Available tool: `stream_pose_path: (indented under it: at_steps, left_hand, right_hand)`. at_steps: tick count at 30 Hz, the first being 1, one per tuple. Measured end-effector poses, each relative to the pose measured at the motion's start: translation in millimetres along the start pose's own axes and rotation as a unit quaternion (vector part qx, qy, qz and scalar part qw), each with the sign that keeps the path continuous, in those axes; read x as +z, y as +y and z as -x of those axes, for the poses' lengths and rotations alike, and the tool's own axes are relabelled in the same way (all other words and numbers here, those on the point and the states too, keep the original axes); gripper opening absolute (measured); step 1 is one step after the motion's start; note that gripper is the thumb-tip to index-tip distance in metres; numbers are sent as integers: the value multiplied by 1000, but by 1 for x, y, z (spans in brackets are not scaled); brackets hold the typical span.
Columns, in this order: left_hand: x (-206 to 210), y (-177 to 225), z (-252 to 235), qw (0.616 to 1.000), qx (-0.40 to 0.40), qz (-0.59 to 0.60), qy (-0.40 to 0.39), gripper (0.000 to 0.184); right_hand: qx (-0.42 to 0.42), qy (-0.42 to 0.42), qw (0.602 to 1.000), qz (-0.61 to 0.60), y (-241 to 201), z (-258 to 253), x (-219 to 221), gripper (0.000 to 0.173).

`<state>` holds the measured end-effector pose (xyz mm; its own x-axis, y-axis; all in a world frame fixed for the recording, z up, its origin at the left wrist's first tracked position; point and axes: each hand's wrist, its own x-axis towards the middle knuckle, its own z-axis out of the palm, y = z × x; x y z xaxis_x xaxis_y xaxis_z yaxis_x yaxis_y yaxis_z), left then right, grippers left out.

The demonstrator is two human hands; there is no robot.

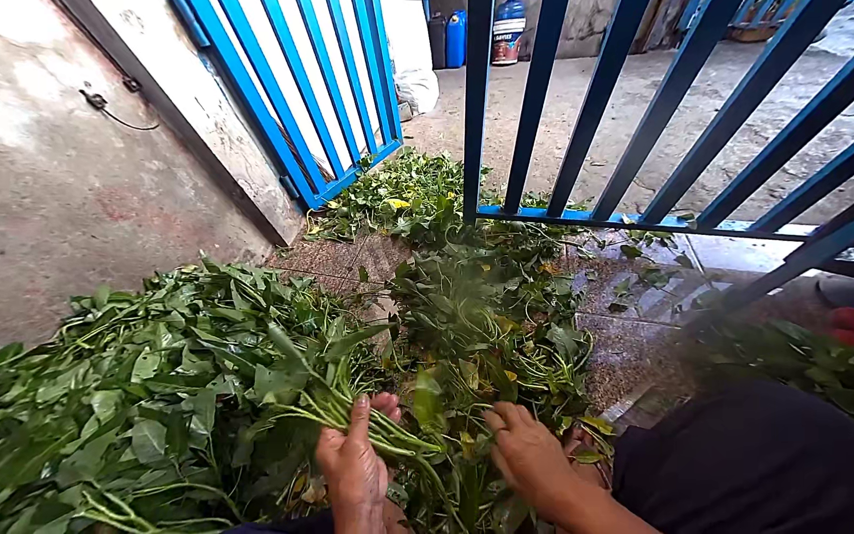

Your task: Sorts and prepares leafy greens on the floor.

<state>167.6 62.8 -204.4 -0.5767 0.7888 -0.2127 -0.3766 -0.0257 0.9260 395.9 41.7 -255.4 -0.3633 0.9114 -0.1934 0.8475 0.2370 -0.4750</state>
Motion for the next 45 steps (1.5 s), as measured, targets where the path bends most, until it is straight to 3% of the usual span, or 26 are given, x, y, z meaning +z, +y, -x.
stream_pose_path:
  at_steps: [1,2,4,8,13,15,18,20,23,25,27,31,35,37,39,40,42,43,44,45]
  left_hand:
    - [3,-3,3,1000,-14,-3,-22,21]
    - [7,-6,5,999,-23,-6,-41,21]
    - [10,-5,8,997,-36,-6,-71,21]
    - [2,6,5,997,-19,8,-75,17]
    - [-11,15,-2,998,30,54,-16,22]
    - [-23,29,-8,996,64,66,19,27]
    - [-33,49,-10,991,98,54,75,28]
    - [-30,49,-9,991,92,47,86,27]
    - [-28,43,-10,994,55,46,79,25]
    - [-28,40,-11,995,35,52,76,25]
    - [-27,37,-12,995,22,58,78,26]
    - [-31,32,-15,994,2,64,89,26]
    - [-29,31,-14,995,-1,61,85,24]
    - [-25,32,-13,995,17,61,77,25]
    - [-20,31,-9,993,61,64,77,23]
    - [-16,29,-6,990,92,63,81,23]
    - [-9,23,-3,983,147,67,83,24]
    - [-4,21,-1,981,161,73,82,25]
    - [0,19,0,980,162,81,79,26]
    - [5,16,3,980,157,90,79,26]
  right_hand:
    - [-84,71,992,-60,-7,-7,-1,39]
    - [-151,86,977,-120,-16,-14,-4,37]
    - [-216,51,959,-174,-27,-29,-3,30]
    - [-214,-32,970,-111,-20,-43,3,34]
    - [-239,15,970,-49,2,-29,9,28]
    - [-187,-15,982,-19,30,-23,11,30]
    - [-89,-124,988,-32,63,-14,6,38]
    - [-73,-175,975,-112,62,-11,-4,39]
    - [-81,-186,947,-249,52,-12,-11,33]
    - [-79,-193,913,-351,43,-13,-14,50]
    - [-105,-179,883,-422,37,-13,-15,48]
    - [-173,-229,861,-420,36,-12,-40,37]
    - [-181,-393,781,-451,23,-5,-69,42]
    - [-199,-417,805,-372,17,-3,-71,41]
    - [-178,-353,896,-202,16,-11,-67,38]
    - [-119,-307,933,-144,18,-20,-62,38]
    - [2,-183,959,-214,28,-42,-55,37]
    - [54,-107,934,-337,32,-53,-51,32]
    - [100,-39,867,-488,28,-61,-49,25]
    - [132,10,769,-626,19,-67,-51,21]
